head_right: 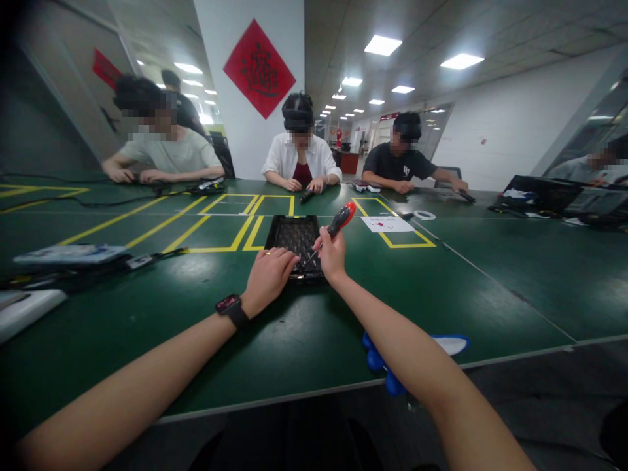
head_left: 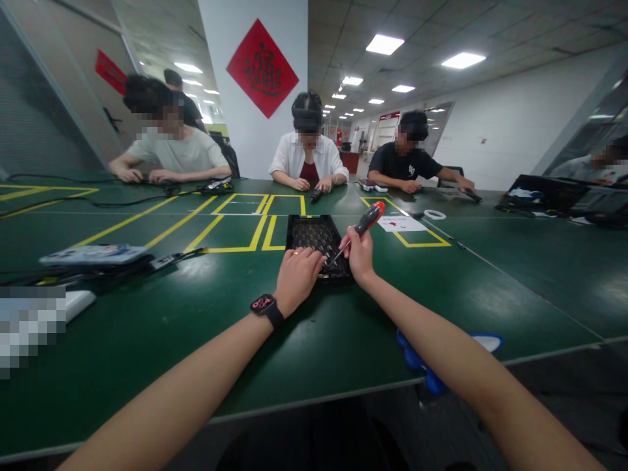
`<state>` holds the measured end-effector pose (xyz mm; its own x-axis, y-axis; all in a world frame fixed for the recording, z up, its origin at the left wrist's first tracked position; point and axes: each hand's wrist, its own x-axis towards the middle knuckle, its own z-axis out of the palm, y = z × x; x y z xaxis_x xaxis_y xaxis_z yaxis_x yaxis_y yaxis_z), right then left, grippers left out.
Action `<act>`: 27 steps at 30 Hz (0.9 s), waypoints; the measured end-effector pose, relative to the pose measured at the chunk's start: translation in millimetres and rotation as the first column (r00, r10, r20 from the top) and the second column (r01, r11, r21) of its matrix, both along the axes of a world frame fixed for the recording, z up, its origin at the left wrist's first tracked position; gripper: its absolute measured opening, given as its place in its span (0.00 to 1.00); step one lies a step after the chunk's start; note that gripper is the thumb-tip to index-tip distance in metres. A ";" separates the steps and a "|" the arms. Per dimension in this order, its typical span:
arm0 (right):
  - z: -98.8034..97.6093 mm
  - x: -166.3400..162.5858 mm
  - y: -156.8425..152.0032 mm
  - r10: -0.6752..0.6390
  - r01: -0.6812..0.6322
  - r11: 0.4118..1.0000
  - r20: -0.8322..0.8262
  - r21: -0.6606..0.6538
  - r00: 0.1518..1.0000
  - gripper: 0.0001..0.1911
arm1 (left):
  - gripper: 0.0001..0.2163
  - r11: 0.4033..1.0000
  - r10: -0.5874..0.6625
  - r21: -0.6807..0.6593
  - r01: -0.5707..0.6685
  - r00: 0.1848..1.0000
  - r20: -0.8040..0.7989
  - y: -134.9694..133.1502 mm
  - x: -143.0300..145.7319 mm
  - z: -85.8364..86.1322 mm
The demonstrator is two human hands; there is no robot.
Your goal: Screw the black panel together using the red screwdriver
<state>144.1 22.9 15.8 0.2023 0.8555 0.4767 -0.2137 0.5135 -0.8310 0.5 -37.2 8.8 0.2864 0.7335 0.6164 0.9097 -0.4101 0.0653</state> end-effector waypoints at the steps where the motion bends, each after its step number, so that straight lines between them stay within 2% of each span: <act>1: 0.3 0.0 -0.4 0.002 -0.002 1.000 -0.001 0.005 1.000 0.10 | 0.17 1.000 0.004 0.000 -0.004 1.000 0.006 -0.1 0.1 0.2; 16: -0.3 1.0 0.2 -0.003 0.003 1.000 0.001 0.027 1.000 0.10 | 0.24 0.999 -0.005 -0.045 0.007 0.999 0.050 -1.9 -0.4 1.4; 27: -1.6 0.3 1.2 0.010 -0.013 0.999 0.045 0.051 0.999 0.11 | 0.23 0.993 -0.118 -0.027 0.118 0.993 0.002 3.6 -2.1 -2.7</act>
